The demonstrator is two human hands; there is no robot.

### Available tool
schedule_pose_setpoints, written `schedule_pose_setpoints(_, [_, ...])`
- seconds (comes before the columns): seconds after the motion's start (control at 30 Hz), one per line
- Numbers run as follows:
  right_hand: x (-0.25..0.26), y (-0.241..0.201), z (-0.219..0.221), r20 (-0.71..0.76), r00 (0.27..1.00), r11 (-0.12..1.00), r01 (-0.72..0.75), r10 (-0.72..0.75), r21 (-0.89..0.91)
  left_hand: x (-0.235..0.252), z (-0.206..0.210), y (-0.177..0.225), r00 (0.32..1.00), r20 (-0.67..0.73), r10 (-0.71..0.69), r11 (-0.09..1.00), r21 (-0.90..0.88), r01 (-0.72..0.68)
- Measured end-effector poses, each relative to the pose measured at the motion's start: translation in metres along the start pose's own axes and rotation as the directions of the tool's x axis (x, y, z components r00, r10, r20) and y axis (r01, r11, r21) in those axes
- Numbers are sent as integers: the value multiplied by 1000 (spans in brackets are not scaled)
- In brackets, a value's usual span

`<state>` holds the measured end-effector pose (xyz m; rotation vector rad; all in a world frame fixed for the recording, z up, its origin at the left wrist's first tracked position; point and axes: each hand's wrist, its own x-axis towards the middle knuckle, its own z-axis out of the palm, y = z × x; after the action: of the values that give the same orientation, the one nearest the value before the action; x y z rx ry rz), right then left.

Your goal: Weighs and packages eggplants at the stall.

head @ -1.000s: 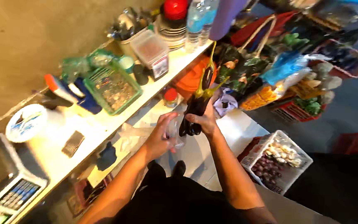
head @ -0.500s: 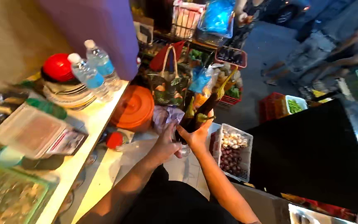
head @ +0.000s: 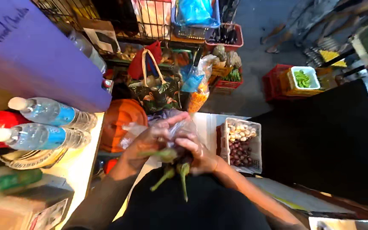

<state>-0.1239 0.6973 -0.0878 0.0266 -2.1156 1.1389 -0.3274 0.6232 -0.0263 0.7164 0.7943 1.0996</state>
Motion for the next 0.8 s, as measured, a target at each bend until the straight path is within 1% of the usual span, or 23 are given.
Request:
schedule_pose_setpoints(0.03, [3,4,-7,54,999,999,-2,0,45,4,-3,-3,1000,11,-16,1000,2,16])
schedule_pose_setpoints(0.07, [6,11,-16,104,994,994,-24,13,102,9,-5,-8,1000,-7,-19,1000,-15,18])
schedule_pose_setpoints(0.1, [10,20,-25,169,985,985,-61,34,159,14,-7,-10,999,-31,-9,1000,-28,8])
schedule_pose_setpoints(0.13, [16,30,-36,239,970,973,-104,53,208,19,-10,-10,999,-46,8,1000,-1,-8])
schedule_pose_setpoints(0.17, [24,41,-49,319,946,960,-140,57,244,27,-12,-8,998,-63,28,997,76,-23])
schedule_pose_setpoints(0.23, [35,64,-73,444,896,931,-177,17,320,45,-15,2,994,-82,67,948,315,-38])
schedule_pose_setpoints(0.27, [36,74,-85,488,873,906,-203,-5,371,54,-10,9,991,-98,88,902,431,-37])
schedule_pose_setpoints(0.33, [37,89,-114,583,813,850,-307,0,429,72,11,20,985,-123,119,739,673,-5])
schedule_pose_setpoints(0.37, [37,95,-131,626,779,810,-392,39,437,82,19,19,988,-83,128,676,736,-26])
schedule_pose_setpoints(0.4, [38,100,-148,660,747,763,-474,85,438,93,24,11,988,-16,152,648,756,-87])
schedule_pose_setpoints(0.43, [38,106,-164,683,718,718,-546,135,432,104,27,-1,981,35,191,651,744,-153])
schedule_pose_setpoints(0.47, [38,114,-177,701,693,681,-596,169,425,114,32,-13,973,26,228,670,721,-176])
schedule_pose_setpoints(0.53, [38,127,-202,733,621,650,-683,277,332,130,47,-31,958,-100,269,727,674,-133])
schedule_pose_setpoints(0.57, [38,131,-214,751,568,657,-713,337,245,137,54,-39,945,-168,280,761,639,-112])
schedule_pose_setpoints(0.6, [40,134,-228,773,500,668,-732,391,136,144,60,-45,931,-224,288,789,607,-98])
schedule_pose_setpoints(0.63, [41,137,-241,795,422,673,-739,436,24,151,64,-50,920,-249,301,801,590,-103])
schedule_pose_setpoints(0.67, [39,143,-251,807,356,669,-740,471,-63,157,67,-53,914,-262,310,805,584,-105])
schedule_pose_setpoints(0.7, [34,151,-259,812,307,654,-748,496,-116,165,68,-54,911,-273,308,807,582,-98])
schedule_pose_setpoints(0.73, [29,159,-264,809,283,636,-759,515,-140,173,69,-55,911,-283,300,811,579,-88])
schedule_pose_setpoints(0.8, [30,167,-275,773,277,623,-759,570,-187,191,64,-49,914,-286,287,811,580,-74])
